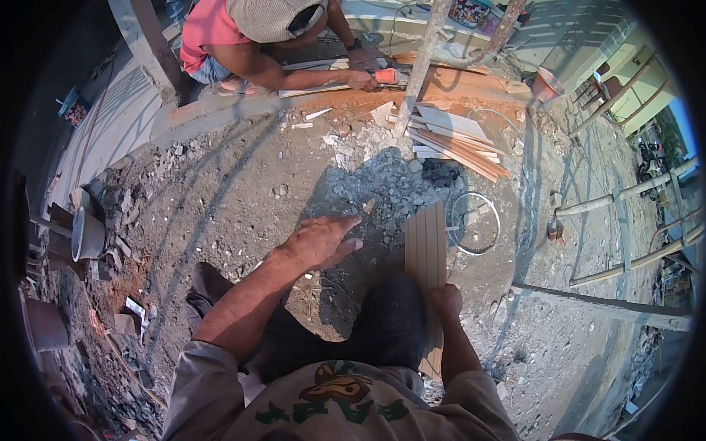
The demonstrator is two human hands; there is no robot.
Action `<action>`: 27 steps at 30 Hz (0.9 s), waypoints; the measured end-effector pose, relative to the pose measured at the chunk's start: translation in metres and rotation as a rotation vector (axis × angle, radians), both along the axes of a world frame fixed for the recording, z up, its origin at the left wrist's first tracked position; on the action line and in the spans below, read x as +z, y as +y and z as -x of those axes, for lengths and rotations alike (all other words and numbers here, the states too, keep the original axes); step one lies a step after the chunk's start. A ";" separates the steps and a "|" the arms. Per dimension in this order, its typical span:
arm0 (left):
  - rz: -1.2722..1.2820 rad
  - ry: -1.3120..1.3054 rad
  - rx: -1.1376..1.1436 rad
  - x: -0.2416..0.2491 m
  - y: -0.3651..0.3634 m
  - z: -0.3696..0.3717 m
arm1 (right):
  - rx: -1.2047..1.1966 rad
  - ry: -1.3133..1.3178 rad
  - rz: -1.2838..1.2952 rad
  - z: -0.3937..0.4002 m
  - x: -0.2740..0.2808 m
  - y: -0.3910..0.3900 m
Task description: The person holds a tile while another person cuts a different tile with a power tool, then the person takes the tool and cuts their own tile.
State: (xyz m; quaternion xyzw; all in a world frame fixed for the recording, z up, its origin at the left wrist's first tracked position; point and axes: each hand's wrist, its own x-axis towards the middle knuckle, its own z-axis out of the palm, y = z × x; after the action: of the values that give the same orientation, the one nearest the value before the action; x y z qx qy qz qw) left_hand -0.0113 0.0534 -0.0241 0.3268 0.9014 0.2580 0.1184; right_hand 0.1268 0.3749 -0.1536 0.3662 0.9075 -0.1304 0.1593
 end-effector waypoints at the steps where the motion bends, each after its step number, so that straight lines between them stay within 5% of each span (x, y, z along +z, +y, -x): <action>1: -0.007 -0.001 0.001 -0.001 0.000 0.000 | -0.008 0.003 0.004 0.000 0.001 -0.001; 27: 0.005 0.001 0.006 0.001 -0.001 0.000 | -0.028 0.041 -0.001 -0.001 -0.003 0.000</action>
State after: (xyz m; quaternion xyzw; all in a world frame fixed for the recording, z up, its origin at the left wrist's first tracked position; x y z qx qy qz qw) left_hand -0.0113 0.0523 -0.0228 0.3240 0.9031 0.2559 0.1183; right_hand 0.1282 0.3751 -0.1568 0.3761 0.9054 -0.1397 0.1387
